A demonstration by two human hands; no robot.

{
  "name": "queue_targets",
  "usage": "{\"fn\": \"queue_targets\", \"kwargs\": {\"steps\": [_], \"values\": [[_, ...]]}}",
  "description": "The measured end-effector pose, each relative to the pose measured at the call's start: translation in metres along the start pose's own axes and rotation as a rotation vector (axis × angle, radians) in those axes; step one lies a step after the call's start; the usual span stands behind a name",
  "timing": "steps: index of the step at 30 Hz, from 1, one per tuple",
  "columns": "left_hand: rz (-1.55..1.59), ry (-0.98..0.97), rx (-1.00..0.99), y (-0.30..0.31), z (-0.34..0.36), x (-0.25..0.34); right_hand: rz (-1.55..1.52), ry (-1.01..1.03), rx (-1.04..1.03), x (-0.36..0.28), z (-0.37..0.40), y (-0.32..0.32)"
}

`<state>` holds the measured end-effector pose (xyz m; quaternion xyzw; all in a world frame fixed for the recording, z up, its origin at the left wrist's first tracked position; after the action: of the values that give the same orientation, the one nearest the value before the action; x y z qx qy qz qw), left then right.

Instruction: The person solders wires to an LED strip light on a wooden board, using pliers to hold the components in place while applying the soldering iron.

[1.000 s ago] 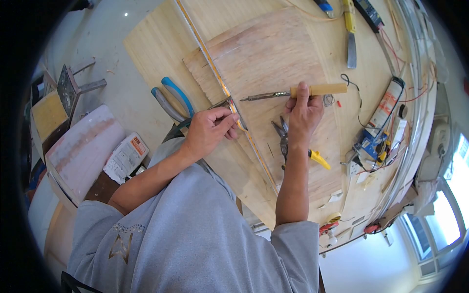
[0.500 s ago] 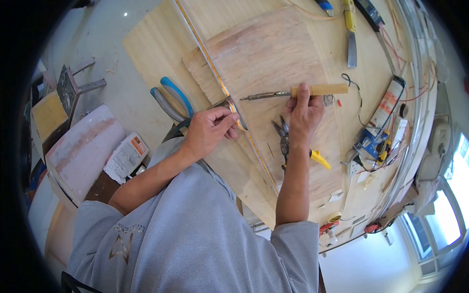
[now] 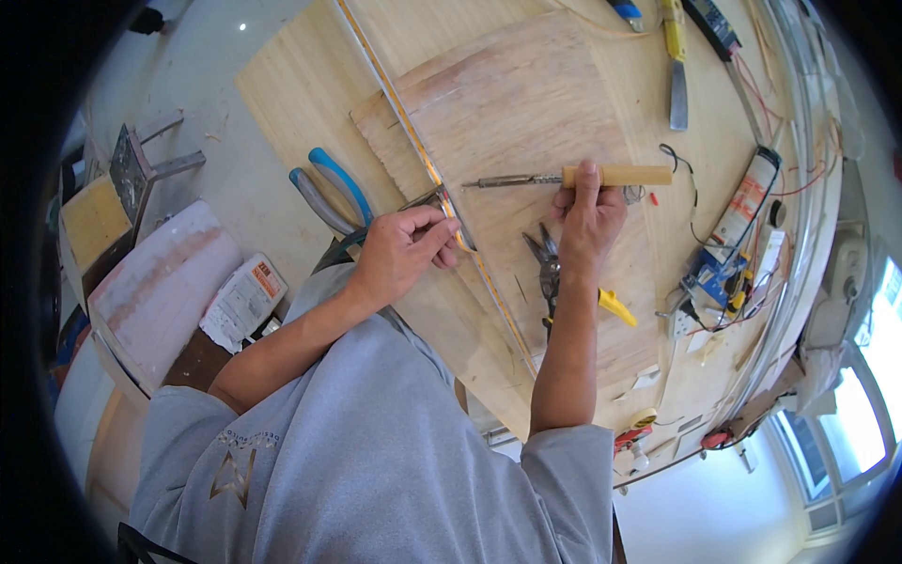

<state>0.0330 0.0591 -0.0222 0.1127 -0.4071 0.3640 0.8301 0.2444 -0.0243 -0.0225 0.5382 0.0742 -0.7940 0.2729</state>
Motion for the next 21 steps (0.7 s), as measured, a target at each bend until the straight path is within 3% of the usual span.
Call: {"fn": "queue_targets", "kwargs": {"steps": [21], "values": [[0.007,0.006,-0.002,-0.0008,-0.0001,-0.0014,-0.039,0.042,-0.032,0.0007,0.0000,0.0020]]}}
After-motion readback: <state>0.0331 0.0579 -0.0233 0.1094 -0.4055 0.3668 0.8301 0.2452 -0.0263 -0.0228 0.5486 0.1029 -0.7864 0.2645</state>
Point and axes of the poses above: each hand's wrist, its own z-axis away from the middle knuckle, its own y-axis out of the back of the hand, x = y × z, the point moved 6 cm from there along -z, towards the middle knuckle
